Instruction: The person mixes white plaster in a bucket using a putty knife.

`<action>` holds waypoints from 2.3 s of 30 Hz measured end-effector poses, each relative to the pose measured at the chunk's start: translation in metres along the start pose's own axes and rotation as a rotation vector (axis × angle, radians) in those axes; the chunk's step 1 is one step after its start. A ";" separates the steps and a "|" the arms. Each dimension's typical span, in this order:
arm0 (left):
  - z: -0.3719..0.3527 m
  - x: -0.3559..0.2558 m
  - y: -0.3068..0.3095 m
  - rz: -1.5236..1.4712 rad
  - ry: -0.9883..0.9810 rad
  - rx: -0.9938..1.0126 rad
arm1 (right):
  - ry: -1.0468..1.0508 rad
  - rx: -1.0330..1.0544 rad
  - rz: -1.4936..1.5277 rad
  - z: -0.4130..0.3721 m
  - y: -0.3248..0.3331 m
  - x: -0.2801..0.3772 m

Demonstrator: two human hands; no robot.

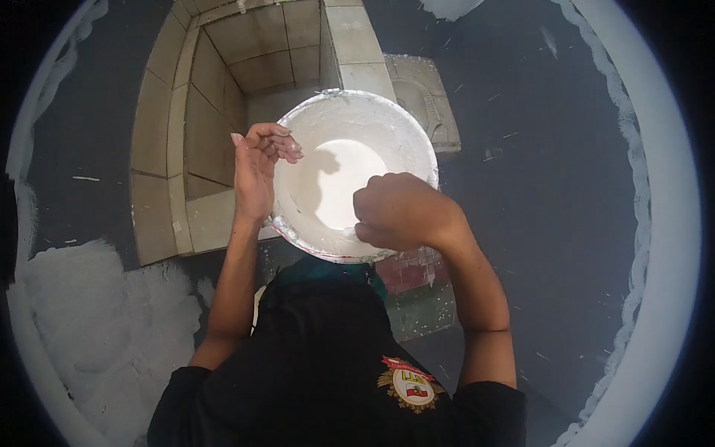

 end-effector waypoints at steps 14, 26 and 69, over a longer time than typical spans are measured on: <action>0.000 -0.001 -0.001 0.000 0.015 -0.016 | 0.117 -0.183 0.093 0.016 -0.005 0.019; -0.002 0.000 -0.002 -0.050 0.000 0.001 | -0.077 -0.473 0.099 0.040 -0.034 0.002; 0.000 -0.003 -0.002 -0.044 0.001 -0.008 | -0.307 -0.426 0.030 0.042 -0.049 -0.004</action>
Point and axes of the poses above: each hand's wrist, its own z-axis towards the middle knuckle, its own y-axis out of the back of the hand, x = y × z, the point moved 3 cm from there along z, towards the middle knuckle, and after that the axes turned 2 degrees about -x, right-handed, at the moved point
